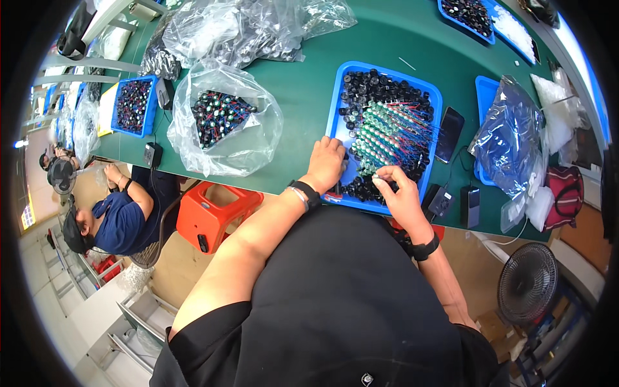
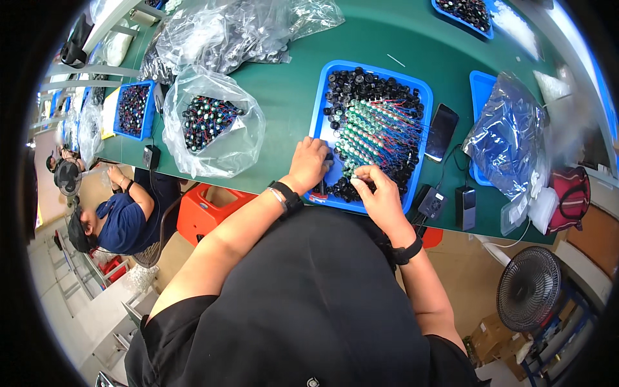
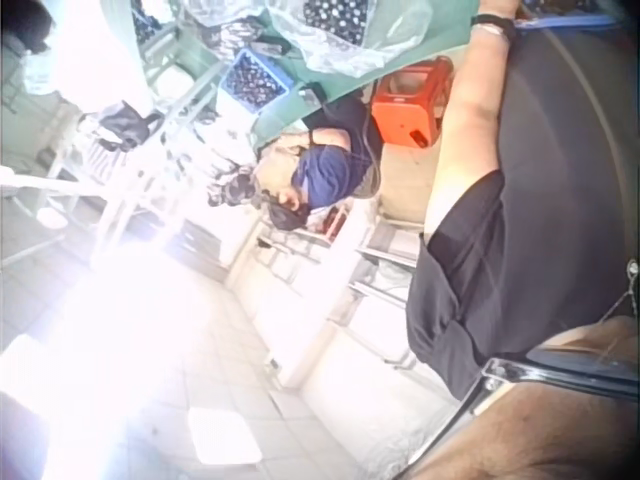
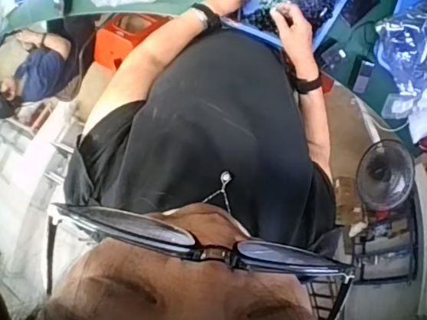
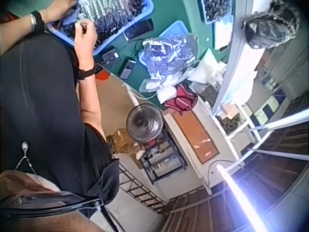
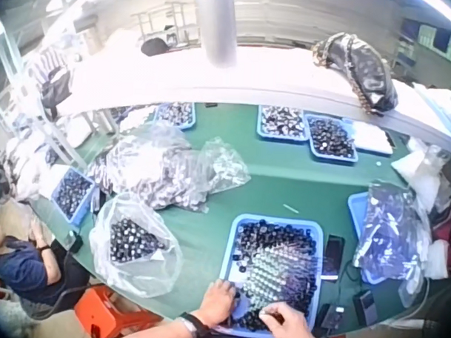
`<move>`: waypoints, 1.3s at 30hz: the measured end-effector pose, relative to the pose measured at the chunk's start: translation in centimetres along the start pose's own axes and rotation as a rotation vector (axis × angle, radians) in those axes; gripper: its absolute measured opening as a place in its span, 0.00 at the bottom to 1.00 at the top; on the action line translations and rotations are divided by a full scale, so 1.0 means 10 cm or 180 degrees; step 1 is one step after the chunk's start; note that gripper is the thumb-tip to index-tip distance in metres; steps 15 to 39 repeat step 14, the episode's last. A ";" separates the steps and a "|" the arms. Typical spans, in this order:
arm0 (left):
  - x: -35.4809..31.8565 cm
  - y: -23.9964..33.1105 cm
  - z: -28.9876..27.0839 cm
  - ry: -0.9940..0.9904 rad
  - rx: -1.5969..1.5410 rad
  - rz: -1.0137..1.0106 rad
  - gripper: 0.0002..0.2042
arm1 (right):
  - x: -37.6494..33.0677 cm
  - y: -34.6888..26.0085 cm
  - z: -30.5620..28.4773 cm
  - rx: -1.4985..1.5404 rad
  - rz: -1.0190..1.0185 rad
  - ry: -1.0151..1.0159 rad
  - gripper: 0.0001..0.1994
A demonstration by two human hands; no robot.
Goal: The person sits at a green workbench and repeatedly picks up small cylindrical electronic components from a blue tray. They use a tool to manipulate the components, likely inserting or adjusting them, before placing them back into the tray. The process is repetitive and involves handling multiple small items one by one.
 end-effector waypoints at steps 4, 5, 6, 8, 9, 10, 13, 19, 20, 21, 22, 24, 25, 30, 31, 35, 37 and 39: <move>0.00 0.05 -0.22 -0.0012 -0.1791 -0.0797 0.11 | 0.05 0.04 0.01 0.1236 0.0787 -0.0344 0.10; 0.00 0.07 -0.29 -0.0073 -0.2513 -0.1174 0.11 | 0.08 0.04 0.01 0.1493 0.0933 -0.0431 0.11; -0.01 0.04 -0.30 -0.0183 -0.2994 -0.1261 0.12 | 0.10 0.01 -0.01 0.1621 0.0881 -0.0482 0.10; 0.02 0.14 -0.57 -0.0375 -0.4019 -0.1421 0.15 | 0.14 -0.04 -0.03 0.1819 0.0877 -0.0591 0.10; 0.04 0.21 -0.71 -0.0475 -0.4534 -0.1488 0.17 | 0.16 -0.07 -0.05 0.1915 0.0874 -0.0646 0.10; 0.03 0.23 -0.78 -0.0600 -0.4420 -0.1441 0.19 | 0.18 -0.10 -0.06 0.1843 0.0867 -0.0765 0.11; -0.02 0.31 -0.91 -0.0527 -0.4724 -0.1334 0.19 | 0.22 -0.26 -0.05 0.2271 0.0741 -0.0866 0.12; -0.04 0.32 -0.94 -0.0578 -0.4859 -0.1351 0.20 | 0.24 -0.26 -0.05 0.2351 0.0738 -0.0954 0.13; -0.04 0.32 -0.94 -0.0578 -0.4859 -0.1351 0.20 | 0.24 -0.26 -0.05 0.2351 0.0738 -0.0954 0.13; -0.04 0.32 -0.94 -0.0578 -0.4859 -0.1351 0.20 | 0.24 -0.26 -0.05 0.2351 0.0738 -0.0954 0.13; -0.04 0.32 -0.94 -0.0578 -0.4859 -0.1351 0.20 | 0.24 -0.26 -0.05 0.2351 0.0738 -0.0954 0.13; -0.04 0.32 -0.94 -0.0578 -0.4859 -0.1351 0.20 | 0.24 -0.26 -0.05 0.2351 0.0738 -0.0954 0.13; -0.04 0.32 -0.94 -0.0578 -0.4859 -0.1351 0.20 | 0.24 -0.26 -0.05 0.2351 0.0738 -0.0954 0.13; -0.04 0.32 -0.94 -0.0578 -0.4859 -0.1351 0.20 | 0.24 -0.26 -0.05 0.2351 0.0738 -0.0954 0.13; -0.04 0.32 -0.94 -0.0578 -0.4859 -0.1351 0.20 | 0.24 -0.26 -0.05 0.2351 0.0738 -0.0954 0.13; -0.04 0.32 -0.94 -0.0578 -0.4859 -0.1351 0.20 | 0.24 -0.26 -0.05 0.2351 0.0738 -0.0954 0.13; -0.04 0.32 -0.94 -0.0578 -0.4859 -0.1351 0.20 | 0.24 -0.26 -0.05 0.2351 0.0738 -0.0954 0.13; -0.04 0.32 -0.94 -0.0578 -0.4859 -0.1351 0.20 | 0.24 -0.26 -0.05 0.2351 0.0738 -0.0954 0.13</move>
Point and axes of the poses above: each hand's wrist, its own x-axis towards the middle knuckle, its own z-axis out of the palm, y = z × x, the point moved 2 cm from there along x, towards the middle knuckle, and after that the axes turned 5 degrees about z, right-handed, at the moved point
